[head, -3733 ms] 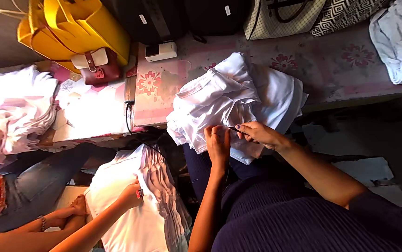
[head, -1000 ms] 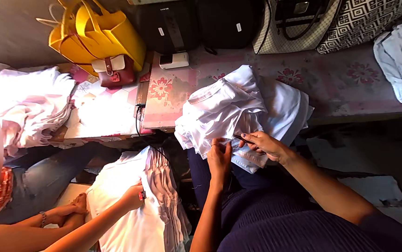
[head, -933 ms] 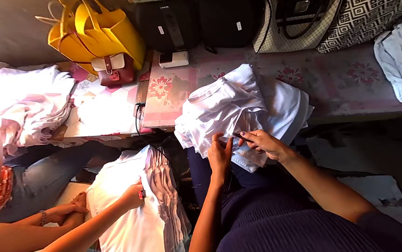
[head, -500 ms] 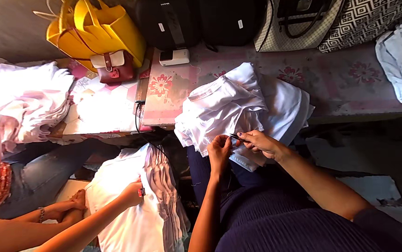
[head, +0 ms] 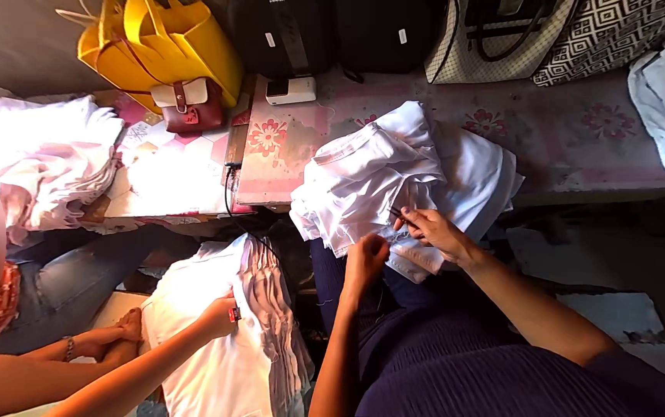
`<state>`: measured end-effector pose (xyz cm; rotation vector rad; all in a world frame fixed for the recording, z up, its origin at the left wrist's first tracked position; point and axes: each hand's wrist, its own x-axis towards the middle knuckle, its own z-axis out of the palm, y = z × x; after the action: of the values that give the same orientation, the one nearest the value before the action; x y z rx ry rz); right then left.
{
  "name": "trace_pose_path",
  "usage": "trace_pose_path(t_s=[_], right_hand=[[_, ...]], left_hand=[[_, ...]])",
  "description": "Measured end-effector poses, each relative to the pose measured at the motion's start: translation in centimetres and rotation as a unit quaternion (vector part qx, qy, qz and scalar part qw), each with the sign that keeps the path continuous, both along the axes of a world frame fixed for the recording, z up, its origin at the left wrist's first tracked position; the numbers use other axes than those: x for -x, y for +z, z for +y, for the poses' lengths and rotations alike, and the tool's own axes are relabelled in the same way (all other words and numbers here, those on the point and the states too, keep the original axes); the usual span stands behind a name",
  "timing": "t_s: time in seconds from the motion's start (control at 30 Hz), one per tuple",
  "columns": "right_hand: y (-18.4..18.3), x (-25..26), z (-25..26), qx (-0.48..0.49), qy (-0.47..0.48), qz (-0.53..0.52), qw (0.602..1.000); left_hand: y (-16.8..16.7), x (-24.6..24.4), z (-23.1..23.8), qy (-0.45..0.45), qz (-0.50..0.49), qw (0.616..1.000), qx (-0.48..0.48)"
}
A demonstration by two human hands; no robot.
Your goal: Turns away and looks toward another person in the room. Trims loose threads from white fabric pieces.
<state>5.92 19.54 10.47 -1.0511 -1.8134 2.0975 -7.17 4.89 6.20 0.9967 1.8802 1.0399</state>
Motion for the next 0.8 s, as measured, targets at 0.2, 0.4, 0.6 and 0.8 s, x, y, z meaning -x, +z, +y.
trace_pose_path(t_s=[0.2, 0.4, 0.6, 0.8], right_hand=[[-2.3, 1.1, 0.3, -0.196, -0.054, -0.042, 0.978], [-2.8, 2.1, -1.2, -0.121, -0.089, -0.028, 0.988], [-3.3, 1.5, -0.7, -0.085, -0.067, 0.003, 0.994], [-3.5, 1.1, -0.5, -0.014, -0.067, 0.031, 0.997]], left_hand=[[1.7, -1.3, 0.4, 0.072, 0.111, 0.987, -0.091], [-1.8, -2.6, 3.8, 0.222, 0.120, 0.944, -0.213], [-2.1, -1.4, 3.6, 0.250, -0.081, 0.943, -0.204], [-2.6, -1.9, 3.3, 0.231, -0.085, 0.944, -0.221]])
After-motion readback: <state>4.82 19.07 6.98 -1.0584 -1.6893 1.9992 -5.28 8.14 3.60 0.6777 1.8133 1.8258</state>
